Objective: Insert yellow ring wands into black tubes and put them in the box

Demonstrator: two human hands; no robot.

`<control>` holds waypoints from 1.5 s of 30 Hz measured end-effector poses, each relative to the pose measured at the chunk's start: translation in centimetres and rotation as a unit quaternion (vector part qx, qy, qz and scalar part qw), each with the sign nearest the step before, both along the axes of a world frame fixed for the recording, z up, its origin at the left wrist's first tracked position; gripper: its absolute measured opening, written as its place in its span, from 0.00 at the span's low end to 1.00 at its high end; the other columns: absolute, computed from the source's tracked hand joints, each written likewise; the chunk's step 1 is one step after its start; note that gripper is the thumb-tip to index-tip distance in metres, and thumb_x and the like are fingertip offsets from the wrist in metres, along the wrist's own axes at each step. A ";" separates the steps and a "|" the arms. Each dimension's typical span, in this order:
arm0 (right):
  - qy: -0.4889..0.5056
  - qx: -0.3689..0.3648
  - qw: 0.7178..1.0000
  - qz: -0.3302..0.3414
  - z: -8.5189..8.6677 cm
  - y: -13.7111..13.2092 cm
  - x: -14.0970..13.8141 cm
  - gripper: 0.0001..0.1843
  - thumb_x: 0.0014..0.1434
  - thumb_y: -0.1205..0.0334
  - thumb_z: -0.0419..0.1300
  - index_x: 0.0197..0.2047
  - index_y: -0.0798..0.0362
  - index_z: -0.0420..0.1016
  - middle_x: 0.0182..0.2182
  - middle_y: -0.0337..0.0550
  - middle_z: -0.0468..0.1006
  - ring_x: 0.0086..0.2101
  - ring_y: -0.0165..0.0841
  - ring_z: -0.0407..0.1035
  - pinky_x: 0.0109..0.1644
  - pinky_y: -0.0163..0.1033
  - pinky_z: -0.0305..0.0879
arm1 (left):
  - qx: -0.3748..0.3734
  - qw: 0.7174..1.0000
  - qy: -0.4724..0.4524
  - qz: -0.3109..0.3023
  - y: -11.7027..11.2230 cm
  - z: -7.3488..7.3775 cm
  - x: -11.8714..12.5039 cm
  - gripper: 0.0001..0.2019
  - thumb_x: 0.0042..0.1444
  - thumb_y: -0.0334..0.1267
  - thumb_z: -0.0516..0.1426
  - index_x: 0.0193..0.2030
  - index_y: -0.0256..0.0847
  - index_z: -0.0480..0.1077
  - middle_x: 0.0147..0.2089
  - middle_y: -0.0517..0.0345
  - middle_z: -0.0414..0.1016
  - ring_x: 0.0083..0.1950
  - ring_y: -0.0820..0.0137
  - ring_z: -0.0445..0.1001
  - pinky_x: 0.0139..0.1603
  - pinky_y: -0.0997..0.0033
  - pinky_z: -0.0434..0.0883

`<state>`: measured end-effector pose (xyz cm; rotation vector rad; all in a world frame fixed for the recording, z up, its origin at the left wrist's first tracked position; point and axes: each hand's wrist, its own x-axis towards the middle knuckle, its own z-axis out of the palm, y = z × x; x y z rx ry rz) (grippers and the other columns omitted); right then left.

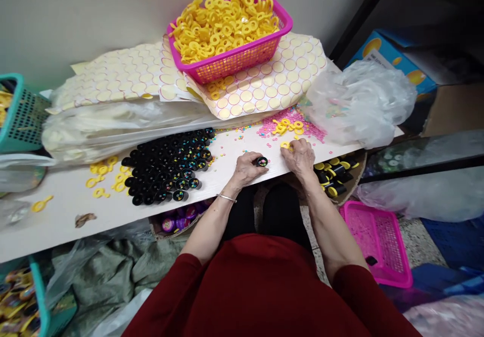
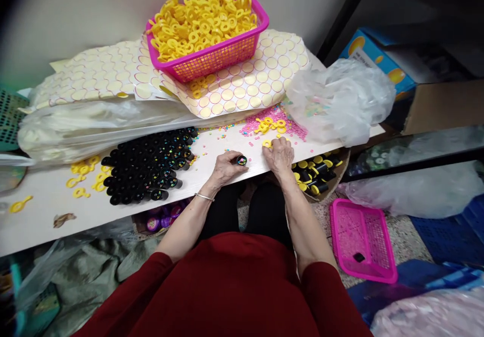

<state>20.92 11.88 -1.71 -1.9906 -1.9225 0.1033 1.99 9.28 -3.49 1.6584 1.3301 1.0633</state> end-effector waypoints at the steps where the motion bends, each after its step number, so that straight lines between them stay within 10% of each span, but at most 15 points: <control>1: -0.002 0.005 1.000 0.011 -0.1 0.0 0.1 0.16 0.55 0.53 0.54 0.41 0.55 0.73 0.42 0.55 0.71 0.42 0.45 0.61 0.42 0.47 0.59 | 0.001 1.000 0.006 -0.002 0.0 0.1 0.0 0.16 0.34 0.32 0.67 0.35 0.39 0.76 0.34 0.58 0.76 0.36 0.70 0.72 0.41 0.69 0.69; 15: 0.104 0.003 0.979 0.176 2.1 -1.9 -1.5 0.16 0.56 0.48 0.56 0.39 0.52 0.72 0.34 0.45 0.73 0.35 0.37 0.63 0.40 0.42 0.58 | 0.010 0.999 0.030 -0.015 -0.1 0.5 0.3 0.12 0.37 0.35 0.66 0.33 0.40 0.76 0.31 0.61 0.76 0.35 0.71 0.70 0.39 0.72 0.67; 23: -0.003 -0.003 0.975 0.223 3.2 -3.8 -4.1 0.13 0.59 0.52 0.54 0.39 0.52 0.72 0.37 0.48 0.76 0.39 0.41 0.63 0.41 0.43 0.53 | 0.023 0.999 0.037 -0.008 -0.1 0.6 0.4 0.07 0.41 0.30 0.61 0.30 0.40 0.76 0.31 0.59 0.77 0.34 0.71 0.71 0.39 0.72 0.67; 30: -0.003 -0.020 0.973 0.231 3.4 -3.7 -4.1 0.14 0.59 0.52 0.53 0.39 0.52 0.72 0.37 0.49 0.75 0.40 0.42 0.63 0.41 0.43 0.55 | -0.026 0.995 -0.098 -0.015 -0.2 0.7 -0.5 0.13 0.43 0.31 0.58 0.37 0.37 0.77 0.35 0.58 0.78 0.35 0.72 0.72 0.39 0.72 0.69; 36: 0.218 -0.039 0.957 0.186 2.7 -3.7 -4.2 0.16 0.55 0.48 0.56 0.35 0.52 0.73 0.31 0.45 0.74 0.33 0.35 0.65 0.37 0.40 0.59 | -0.067 0.987 -0.143 -0.018 -0.2 1.3 -0.2 0.10 0.54 0.38 0.55 0.30 0.37 0.77 0.32 0.57 0.78 0.36 0.71 0.74 0.41 0.72 0.70; 45: 0.544 -0.094 0.834 -0.004 1.1 -3.9 -6.6 0.25 0.50 0.37 0.55 0.22 0.52 0.66 0.12 0.32 0.59 0.16 0.26 0.54 0.20 0.33 0.50 | -0.055 0.992 -0.110 0.034 -0.6 1.7 0.6 0.11 0.53 0.41 0.56 0.30 0.38 0.76 0.32 0.57 0.78 0.34 0.73 0.73 0.37 0.73 0.70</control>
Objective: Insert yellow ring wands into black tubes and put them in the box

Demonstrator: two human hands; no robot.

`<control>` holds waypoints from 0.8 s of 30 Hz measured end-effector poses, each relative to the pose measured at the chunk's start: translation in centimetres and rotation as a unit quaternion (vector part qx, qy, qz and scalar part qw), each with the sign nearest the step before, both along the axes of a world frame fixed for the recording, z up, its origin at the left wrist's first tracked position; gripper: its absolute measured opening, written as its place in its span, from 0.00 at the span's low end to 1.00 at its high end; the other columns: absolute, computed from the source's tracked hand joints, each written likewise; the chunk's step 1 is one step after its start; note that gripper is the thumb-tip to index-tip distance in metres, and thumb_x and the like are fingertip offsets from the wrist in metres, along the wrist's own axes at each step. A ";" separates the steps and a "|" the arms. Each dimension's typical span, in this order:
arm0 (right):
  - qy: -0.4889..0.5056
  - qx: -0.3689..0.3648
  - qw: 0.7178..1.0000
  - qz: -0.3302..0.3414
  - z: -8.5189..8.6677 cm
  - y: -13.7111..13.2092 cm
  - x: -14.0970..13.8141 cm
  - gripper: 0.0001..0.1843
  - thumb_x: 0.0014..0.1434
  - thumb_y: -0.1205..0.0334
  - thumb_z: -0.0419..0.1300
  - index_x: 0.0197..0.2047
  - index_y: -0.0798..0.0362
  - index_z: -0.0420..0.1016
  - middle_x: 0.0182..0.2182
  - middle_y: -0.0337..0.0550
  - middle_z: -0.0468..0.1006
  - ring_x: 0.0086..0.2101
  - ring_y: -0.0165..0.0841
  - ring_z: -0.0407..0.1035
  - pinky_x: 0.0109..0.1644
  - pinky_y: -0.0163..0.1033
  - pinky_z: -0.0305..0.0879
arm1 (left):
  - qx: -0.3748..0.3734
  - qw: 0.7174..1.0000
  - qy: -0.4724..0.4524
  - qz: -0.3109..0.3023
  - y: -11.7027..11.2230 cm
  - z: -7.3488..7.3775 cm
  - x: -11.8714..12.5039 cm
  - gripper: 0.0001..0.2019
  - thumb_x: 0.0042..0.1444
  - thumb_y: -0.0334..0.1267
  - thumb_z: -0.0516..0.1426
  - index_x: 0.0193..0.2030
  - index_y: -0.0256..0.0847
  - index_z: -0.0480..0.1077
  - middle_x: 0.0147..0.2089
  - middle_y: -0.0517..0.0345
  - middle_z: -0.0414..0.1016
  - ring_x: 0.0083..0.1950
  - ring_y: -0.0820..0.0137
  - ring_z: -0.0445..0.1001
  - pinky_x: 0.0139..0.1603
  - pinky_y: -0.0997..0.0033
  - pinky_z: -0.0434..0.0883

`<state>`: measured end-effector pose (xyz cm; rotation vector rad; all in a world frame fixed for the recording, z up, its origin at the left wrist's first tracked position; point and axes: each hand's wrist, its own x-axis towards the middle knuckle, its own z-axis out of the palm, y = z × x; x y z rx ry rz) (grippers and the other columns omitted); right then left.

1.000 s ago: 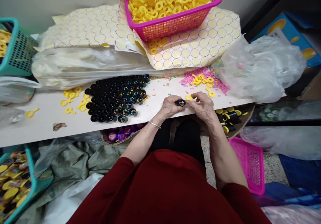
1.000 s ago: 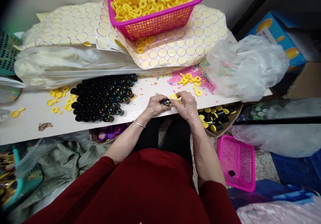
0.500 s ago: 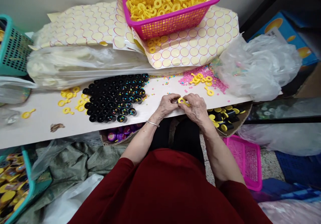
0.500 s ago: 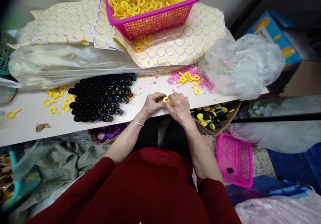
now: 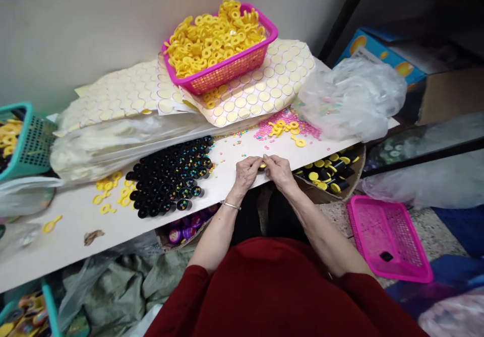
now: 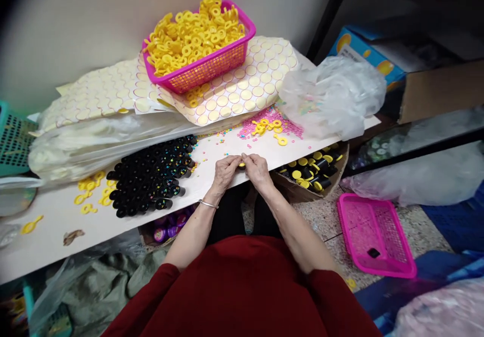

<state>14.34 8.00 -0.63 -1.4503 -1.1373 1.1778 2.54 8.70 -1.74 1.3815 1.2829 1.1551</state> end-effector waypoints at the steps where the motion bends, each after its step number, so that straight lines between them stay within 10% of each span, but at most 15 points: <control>1: -0.002 0.004 1.000 -0.009 -0.2 0.1 -0.3 0.25 0.50 0.37 0.56 0.22 0.52 0.66 0.12 0.32 0.59 0.16 0.26 0.54 0.19 0.33 0.50 | -0.026 1.000 -0.017 0.004 0.0 0.1 0.1 0.11 0.53 0.42 0.56 0.30 0.37 0.76 0.31 0.57 0.77 0.31 0.74 0.72 0.33 0.74 0.69; 6: 0.023 -0.002 0.999 -0.039 -0.6 0.1 -1.2 0.20 0.51 0.41 0.56 0.24 0.51 0.67 0.14 0.32 0.62 0.15 0.26 0.56 0.16 0.33 0.52 | -0.160 0.982 -0.090 0.035 0.0 0.3 0.9 0.13 0.50 0.46 0.58 0.29 0.35 0.74 0.20 0.63 0.68 0.18 0.79 0.61 0.18 0.78 0.58; 15: 0.076 -0.026 0.994 -0.076 -0.9 -0.6 -1.7 0.15 0.49 0.47 0.59 0.31 0.51 0.70 0.22 0.36 0.68 0.18 0.29 0.64 0.16 0.35 0.60 | -0.011 0.998 0.008 0.065 -0.8 -1.2 1.6 0.13 0.58 0.43 0.53 0.28 0.39 0.71 0.31 0.56 0.72 0.36 0.72 0.70 0.40 0.72 0.69; 24: 0.202 -0.041 0.978 -0.010 -0.6 -0.6 -0.8 0.21 0.45 0.48 0.65 0.38 0.54 0.71 0.25 0.34 0.72 0.17 0.23 0.64 0.18 0.31 0.65 | -0.093 0.991 -0.082 0.052 -0.8 -0.9 1.0 0.16 0.54 0.47 0.54 0.36 0.35 0.74 0.37 0.55 0.72 0.29 0.76 0.69 0.29 0.75 0.67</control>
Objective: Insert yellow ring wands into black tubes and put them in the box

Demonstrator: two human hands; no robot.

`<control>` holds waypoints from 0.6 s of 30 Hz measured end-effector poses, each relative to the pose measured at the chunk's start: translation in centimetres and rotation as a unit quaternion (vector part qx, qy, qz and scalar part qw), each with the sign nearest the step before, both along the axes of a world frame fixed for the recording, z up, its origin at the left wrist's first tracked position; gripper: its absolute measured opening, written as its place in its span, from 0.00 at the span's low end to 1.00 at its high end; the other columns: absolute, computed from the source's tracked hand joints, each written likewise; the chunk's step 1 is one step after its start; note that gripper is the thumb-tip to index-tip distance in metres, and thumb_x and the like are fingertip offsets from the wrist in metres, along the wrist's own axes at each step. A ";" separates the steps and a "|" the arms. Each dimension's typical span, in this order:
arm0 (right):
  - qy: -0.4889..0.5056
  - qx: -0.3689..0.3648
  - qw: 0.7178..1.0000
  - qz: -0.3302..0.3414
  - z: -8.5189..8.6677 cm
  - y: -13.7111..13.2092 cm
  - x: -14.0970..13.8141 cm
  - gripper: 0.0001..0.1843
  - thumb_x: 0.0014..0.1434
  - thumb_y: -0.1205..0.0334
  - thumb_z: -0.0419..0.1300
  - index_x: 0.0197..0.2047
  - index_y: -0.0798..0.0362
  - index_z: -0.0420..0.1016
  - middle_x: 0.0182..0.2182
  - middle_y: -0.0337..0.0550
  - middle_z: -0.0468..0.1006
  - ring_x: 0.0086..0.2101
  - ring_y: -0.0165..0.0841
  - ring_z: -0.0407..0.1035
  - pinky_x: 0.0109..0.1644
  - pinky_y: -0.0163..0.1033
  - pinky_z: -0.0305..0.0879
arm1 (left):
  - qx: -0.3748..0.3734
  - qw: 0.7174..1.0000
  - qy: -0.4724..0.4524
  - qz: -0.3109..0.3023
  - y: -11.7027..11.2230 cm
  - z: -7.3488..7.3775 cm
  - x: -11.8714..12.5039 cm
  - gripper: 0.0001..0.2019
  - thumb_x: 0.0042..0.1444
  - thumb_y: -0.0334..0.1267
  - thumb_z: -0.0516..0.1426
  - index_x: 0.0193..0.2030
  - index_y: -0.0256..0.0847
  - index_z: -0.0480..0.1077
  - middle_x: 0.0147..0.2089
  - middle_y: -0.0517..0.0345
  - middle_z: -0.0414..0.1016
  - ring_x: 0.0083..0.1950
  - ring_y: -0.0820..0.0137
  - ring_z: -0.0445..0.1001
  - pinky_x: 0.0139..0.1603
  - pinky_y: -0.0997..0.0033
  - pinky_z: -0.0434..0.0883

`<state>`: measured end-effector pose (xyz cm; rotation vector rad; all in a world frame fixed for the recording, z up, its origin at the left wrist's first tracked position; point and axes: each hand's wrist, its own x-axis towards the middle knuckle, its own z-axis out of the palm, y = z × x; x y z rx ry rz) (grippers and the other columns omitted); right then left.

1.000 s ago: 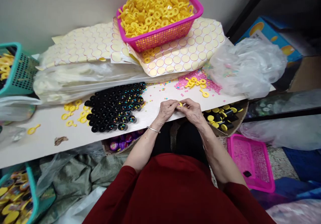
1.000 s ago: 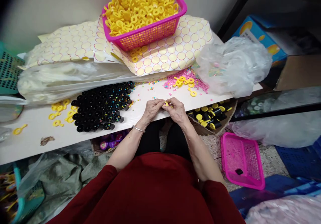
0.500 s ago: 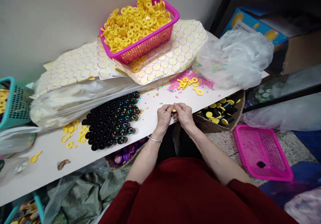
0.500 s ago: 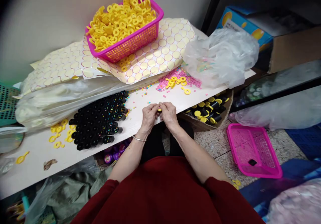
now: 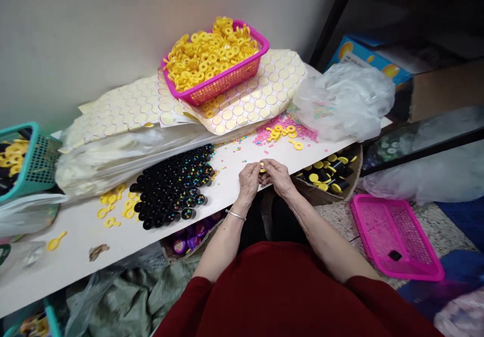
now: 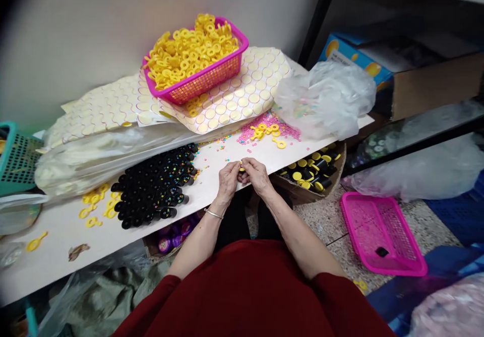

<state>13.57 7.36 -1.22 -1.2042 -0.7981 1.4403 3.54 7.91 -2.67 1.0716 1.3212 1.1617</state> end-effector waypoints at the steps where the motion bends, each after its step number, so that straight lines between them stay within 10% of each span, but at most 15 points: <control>1: 0.018 0.020 1.000 0.005 -0.2 -0.2 0.3 0.24 0.43 0.50 0.67 0.42 0.53 0.70 0.30 0.35 0.74 0.20 0.23 0.66 0.21 0.31 0.68 | 0.015 1.000 0.009 0.006 0.0 0.0 -0.1 0.15 0.54 0.46 0.55 0.35 0.35 0.74 0.36 0.55 0.73 0.32 0.75 0.70 0.32 0.75 0.68; 6: 0.086 0.056 0.995 -0.016 -1.6 -1.2 1.0 0.23 0.45 0.51 0.67 0.42 0.52 0.71 0.29 0.37 0.76 0.25 0.26 0.71 0.31 0.35 0.73 | 0.060 0.998 0.024 -0.020 -0.1 0.2 -0.5 0.15 0.54 0.46 0.55 0.36 0.36 0.75 0.39 0.54 0.75 0.40 0.72 0.71 0.42 0.72 0.67; 18: 0.107 0.038 0.994 -0.004 -1.7 -1.9 2.4 0.24 0.41 0.54 0.70 0.43 0.52 0.77 0.38 0.42 0.79 0.29 0.28 0.72 0.36 0.38 0.73 | 0.057 0.994 0.013 -0.097 -0.1 1.1 -0.6 0.17 0.37 0.42 0.67 0.35 0.35 0.74 0.28 0.63 0.67 0.26 0.80 0.59 0.26 0.77 0.58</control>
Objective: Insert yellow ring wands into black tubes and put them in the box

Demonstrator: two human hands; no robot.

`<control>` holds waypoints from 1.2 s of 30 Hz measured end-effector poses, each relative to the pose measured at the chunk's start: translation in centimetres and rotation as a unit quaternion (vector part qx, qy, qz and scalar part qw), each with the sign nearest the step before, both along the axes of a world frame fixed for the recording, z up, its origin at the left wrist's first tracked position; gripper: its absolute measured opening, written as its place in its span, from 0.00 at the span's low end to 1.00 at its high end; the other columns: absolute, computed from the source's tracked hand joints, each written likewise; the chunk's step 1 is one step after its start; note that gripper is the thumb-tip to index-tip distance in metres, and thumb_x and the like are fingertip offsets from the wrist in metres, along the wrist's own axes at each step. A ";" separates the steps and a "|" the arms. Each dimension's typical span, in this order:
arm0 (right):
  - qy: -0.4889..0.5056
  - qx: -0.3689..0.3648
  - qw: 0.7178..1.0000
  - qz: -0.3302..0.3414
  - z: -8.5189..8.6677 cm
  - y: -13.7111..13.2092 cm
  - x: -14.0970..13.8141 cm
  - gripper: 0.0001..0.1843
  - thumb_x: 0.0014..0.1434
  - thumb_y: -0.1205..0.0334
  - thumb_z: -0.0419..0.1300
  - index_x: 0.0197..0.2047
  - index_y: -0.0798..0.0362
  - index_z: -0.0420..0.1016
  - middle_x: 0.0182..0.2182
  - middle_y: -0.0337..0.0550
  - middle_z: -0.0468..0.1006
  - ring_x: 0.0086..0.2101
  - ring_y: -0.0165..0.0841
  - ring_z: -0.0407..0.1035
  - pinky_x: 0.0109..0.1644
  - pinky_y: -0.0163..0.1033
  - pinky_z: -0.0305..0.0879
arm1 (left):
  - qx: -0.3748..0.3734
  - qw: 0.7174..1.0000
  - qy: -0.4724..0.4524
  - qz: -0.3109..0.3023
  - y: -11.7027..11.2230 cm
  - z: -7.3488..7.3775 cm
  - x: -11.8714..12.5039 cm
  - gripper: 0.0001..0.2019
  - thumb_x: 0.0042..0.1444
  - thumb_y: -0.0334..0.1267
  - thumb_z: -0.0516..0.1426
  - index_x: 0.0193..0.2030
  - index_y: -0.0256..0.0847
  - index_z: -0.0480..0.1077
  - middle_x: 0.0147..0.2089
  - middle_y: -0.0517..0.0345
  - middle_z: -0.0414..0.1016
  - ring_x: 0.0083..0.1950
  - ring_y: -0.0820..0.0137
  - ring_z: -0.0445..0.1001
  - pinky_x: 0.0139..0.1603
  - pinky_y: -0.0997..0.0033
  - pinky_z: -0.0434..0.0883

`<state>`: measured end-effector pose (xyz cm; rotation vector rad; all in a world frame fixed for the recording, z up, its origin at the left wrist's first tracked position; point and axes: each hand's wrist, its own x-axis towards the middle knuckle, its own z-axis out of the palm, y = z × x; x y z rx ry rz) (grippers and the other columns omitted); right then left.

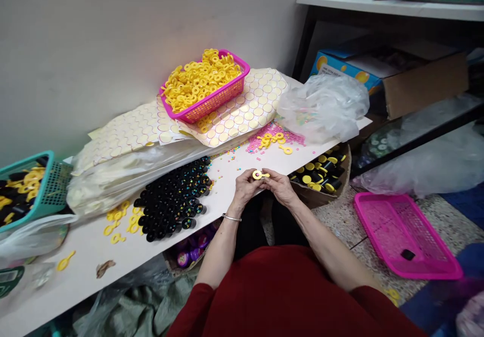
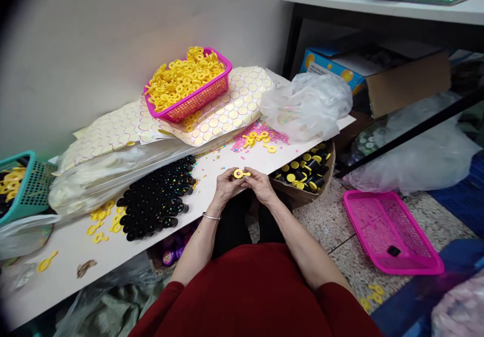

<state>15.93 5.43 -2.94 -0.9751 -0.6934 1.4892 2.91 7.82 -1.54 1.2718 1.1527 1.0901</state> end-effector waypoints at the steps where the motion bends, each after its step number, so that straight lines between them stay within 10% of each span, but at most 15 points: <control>1: 0.014 -0.003 1.000 0.000 0.1 -0.5 0.4 0.23 0.42 0.54 0.70 0.43 0.53 0.78 0.36 0.42 0.79 0.30 0.29 0.72 0.36 0.38 0.72 | 0.010 1.000 0.004 -0.006 -0.2 0.1 0.1 0.17 0.38 0.43 0.67 0.34 0.36 0.74 0.28 0.63 0.68 0.26 0.80 0.59 0.27 0.77 0.58; 7: -0.011 0.069 0.997 0.025 1.5 -3.3 3.3 0.11 0.44 0.55 0.70 0.26 0.54 0.78 0.34 0.42 0.77 0.33 0.28 0.69 0.36 0.34 0.69 | 0.123 0.988 0.011 -0.098 -2.4 1.4 0.3 0.16 0.41 0.46 0.67 0.35 0.38 0.75 0.32 0.59 0.72 0.31 0.76 0.66 0.32 0.75 0.64; 14: 0.049 -0.043 0.973 0.220 3.3 -5.6 5.7 0.32 0.28 0.67 0.74 0.43 0.54 0.77 0.35 0.41 0.78 0.37 0.31 0.71 0.40 0.36 0.69 | 0.317 0.893 0.174 -0.268 -5.4 3.0 1.5 0.14 0.59 0.46 0.54 0.39 0.39 0.73 0.35 0.53 0.75 0.35 0.71 0.69 0.37 0.70 0.67; 20: -0.018 -0.083 0.977 0.195 3.1 -7.6 6.6 0.27 0.31 0.69 0.72 0.40 0.57 0.77 0.32 0.39 0.78 0.33 0.28 0.71 0.37 0.34 0.67 | 0.367 0.832 0.272 -0.315 -6.7 2.8 3.1 0.13 0.62 0.42 0.49 0.34 0.38 0.70 0.33 0.54 0.73 0.32 0.71 0.64 0.35 0.69 0.63; 29: 0.013 -0.096 0.993 0.075 2.6 -8.6 6.2 0.22 0.33 0.63 0.72 0.35 0.58 0.75 0.24 0.35 0.73 0.24 0.25 0.66 0.27 0.31 0.65 | 0.358 0.845 0.224 -0.328 -6.1 2.2 4.5 0.13 0.62 0.43 0.49 0.34 0.39 0.70 0.31 0.55 0.72 0.31 0.71 0.63 0.34 0.69 0.62; 36: 0.075 -0.083 0.975 0.190 2.6 -8.2 8.0 0.29 0.32 0.65 0.74 0.40 0.55 0.71 0.34 0.38 0.75 0.32 0.29 0.72 0.34 0.36 0.73 | 0.290 0.871 0.183 -0.351 -5.3 2.6 4.6 0.17 0.59 0.51 0.50 0.37 0.41 0.74 0.32 0.54 0.73 0.33 0.69 0.64 0.38 0.67 0.63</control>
